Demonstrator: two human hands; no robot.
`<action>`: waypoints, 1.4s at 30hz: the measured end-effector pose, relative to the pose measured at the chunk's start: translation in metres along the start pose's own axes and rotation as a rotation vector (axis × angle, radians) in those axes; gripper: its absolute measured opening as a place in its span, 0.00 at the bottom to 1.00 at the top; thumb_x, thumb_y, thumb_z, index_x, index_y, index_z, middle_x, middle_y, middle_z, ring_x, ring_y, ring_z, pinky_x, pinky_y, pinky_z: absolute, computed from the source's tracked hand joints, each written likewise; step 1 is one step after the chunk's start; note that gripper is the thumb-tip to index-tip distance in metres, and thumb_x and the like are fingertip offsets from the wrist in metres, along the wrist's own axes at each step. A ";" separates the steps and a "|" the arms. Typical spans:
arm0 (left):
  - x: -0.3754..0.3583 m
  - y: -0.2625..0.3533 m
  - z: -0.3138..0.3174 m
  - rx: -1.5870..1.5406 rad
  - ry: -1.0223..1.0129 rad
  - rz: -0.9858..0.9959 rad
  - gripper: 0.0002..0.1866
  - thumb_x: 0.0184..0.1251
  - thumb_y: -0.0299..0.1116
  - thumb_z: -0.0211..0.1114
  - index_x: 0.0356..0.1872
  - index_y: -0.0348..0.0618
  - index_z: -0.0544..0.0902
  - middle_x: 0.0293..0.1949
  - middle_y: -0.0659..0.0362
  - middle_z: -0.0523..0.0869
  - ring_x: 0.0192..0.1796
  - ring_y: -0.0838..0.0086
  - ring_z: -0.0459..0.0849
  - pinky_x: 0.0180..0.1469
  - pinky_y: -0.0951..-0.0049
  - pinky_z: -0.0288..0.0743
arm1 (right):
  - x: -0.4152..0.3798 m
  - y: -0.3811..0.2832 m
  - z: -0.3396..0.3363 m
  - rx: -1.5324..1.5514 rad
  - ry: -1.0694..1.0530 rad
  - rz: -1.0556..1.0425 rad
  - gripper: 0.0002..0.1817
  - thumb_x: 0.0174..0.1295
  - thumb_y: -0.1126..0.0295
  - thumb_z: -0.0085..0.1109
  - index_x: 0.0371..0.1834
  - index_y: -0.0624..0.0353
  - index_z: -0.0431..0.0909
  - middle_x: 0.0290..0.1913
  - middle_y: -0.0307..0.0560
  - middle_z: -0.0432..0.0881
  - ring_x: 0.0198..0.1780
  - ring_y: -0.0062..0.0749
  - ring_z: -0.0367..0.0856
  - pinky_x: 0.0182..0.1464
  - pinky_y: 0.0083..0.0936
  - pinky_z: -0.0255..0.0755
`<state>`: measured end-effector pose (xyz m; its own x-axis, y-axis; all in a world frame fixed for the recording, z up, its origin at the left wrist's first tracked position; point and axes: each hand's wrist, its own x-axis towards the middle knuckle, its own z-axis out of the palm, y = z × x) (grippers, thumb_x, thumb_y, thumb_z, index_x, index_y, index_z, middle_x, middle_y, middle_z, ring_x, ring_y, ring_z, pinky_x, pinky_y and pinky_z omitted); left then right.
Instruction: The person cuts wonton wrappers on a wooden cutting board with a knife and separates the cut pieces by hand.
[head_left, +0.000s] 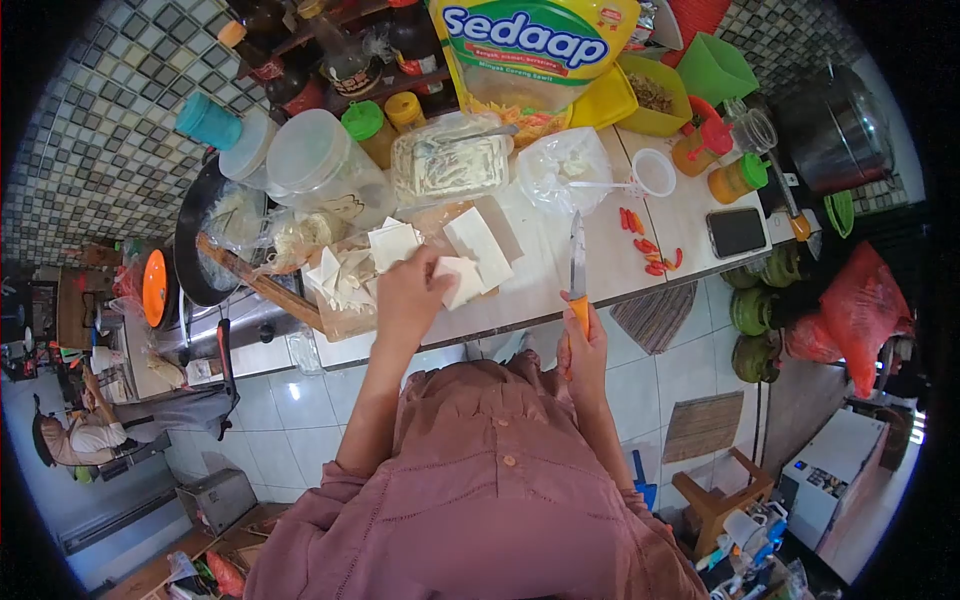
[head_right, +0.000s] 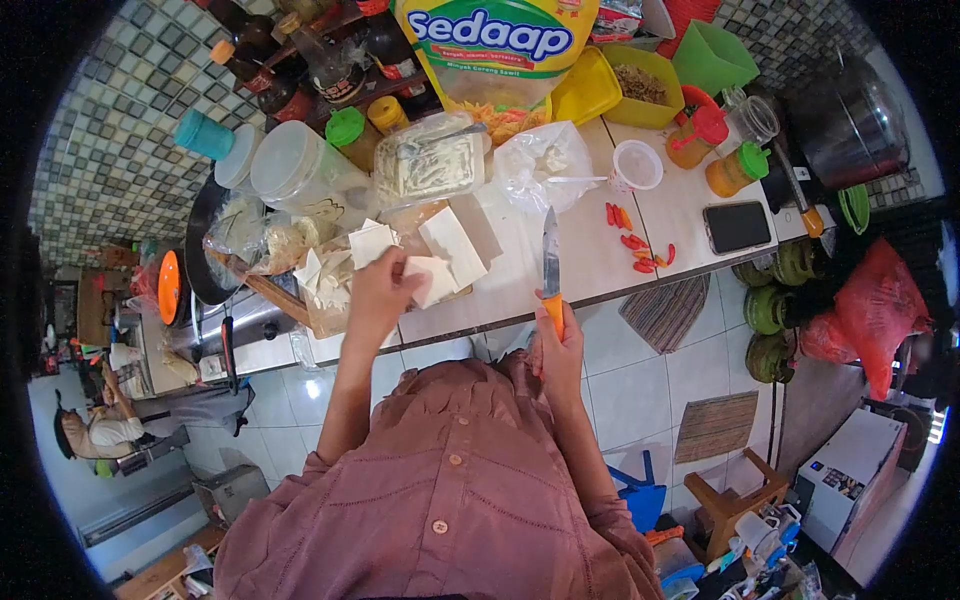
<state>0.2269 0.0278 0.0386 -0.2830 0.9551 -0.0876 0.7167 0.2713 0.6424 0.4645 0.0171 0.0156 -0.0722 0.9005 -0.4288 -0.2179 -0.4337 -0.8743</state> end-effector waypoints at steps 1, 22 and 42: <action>-0.001 -0.001 -0.008 -0.057 0.041 -0.073 0.12 0.52 0.37 0.69 0.32 0.42 0.77 0.23 0.56 0.82 0.33 0.59 0.81 0.46 0.57 0.70 | 0.000 0.000 -0.001 0.000 0.001 0.001 0.17 0.71 0.67 0.46 0.59 0.61 0.71 0.11 0.28 0.58 0.08 0.10 0.51 0.11 0.12 0.48; 0.056 0.010 0.031 0.304 0.076 0.112 0.23 0.48 0.42 0.72 0.41 0.39 0.74 0.38 0.50 0.80 0.43 0.54 0.76 0.52 0.58 0.66 | 0.003 0.005 -0.015 -0.127 -0.029 -0.021 0.13 0.70 0.65 0.49 0.52 0.60 0.74 0.17 0.29 0.63 0.11 0.10 0.56 0.12 0.12 0.52; 0.038 0.024 0.010 0.213 -0.005 -0.045 0.21 0.51 0.34 0.70 0.43 0.41 0.71 0.38 0.46 0.83 0.40 0.50 0.83 0.41 0.55 0.76 | 0.007 0.013 -0.010 -0.201 -0.026 -0.021 0.12 0.69 0.67 0.50 0.51 0.59 0.75 0.18 0.29 0.64 0.11 0.10 0.56 0.11 0.12 0.52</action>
<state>0.2395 0.0716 0.0433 -0.3149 0.9419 -0.1171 0.8219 0.3323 0.4626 0.4713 0.0173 -0.0014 -0.0956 0.9089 -0.4060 -0.0214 -0.4096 -0.9120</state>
